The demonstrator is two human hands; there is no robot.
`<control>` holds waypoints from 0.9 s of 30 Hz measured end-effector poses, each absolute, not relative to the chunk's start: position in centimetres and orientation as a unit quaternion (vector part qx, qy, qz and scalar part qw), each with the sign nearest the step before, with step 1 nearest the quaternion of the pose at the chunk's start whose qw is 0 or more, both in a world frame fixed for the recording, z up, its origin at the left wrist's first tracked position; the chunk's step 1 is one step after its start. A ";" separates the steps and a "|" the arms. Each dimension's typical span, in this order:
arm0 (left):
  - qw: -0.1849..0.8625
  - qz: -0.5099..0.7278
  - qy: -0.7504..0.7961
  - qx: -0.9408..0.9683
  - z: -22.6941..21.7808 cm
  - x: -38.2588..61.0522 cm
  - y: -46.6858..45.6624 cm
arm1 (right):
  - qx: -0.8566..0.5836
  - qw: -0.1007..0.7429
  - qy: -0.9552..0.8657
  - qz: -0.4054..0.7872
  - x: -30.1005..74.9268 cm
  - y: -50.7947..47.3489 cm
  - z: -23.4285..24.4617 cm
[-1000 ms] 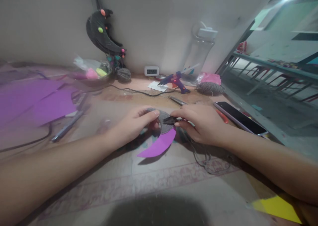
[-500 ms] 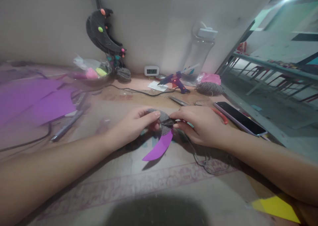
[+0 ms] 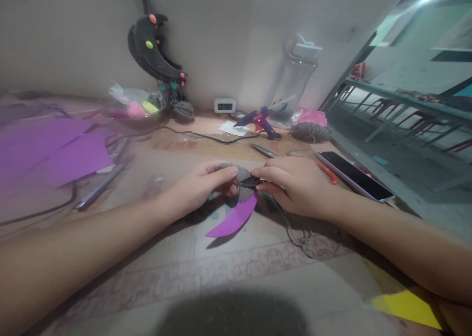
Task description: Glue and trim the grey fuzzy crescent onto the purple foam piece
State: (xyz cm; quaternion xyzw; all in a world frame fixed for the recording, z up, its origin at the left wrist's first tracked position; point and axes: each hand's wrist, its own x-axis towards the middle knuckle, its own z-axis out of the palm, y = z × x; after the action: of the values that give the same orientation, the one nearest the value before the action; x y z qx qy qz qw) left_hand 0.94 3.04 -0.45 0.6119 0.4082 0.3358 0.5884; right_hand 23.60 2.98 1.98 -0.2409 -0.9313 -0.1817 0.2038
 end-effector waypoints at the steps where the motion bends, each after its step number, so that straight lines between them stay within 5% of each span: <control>1: 0.593 0.338 0.404 0.609 -0.5 0.9 3.1 | -0.240 0.206 -0.932 -0.178 23.6 3.0 1.9; 17: 0.595 0.319 0.423 0.604 0.0 1.0 2.7 | -0.244 0.212 -0.934 -0.150 23.6 3.0 1.7; 27: 0.562 0.348 0.415 0.626 -0.1 1.2 2.8 | -0.405 0.302 -0.854 0.123 23.4 2.7 1.7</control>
State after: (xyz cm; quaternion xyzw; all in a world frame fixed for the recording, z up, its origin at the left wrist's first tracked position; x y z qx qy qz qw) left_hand 1.16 2.77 -0.11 0.6258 0.4146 0.3478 0.5617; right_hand 23.39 2.68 1.67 -0.4053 -0.8541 0.1230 0.3018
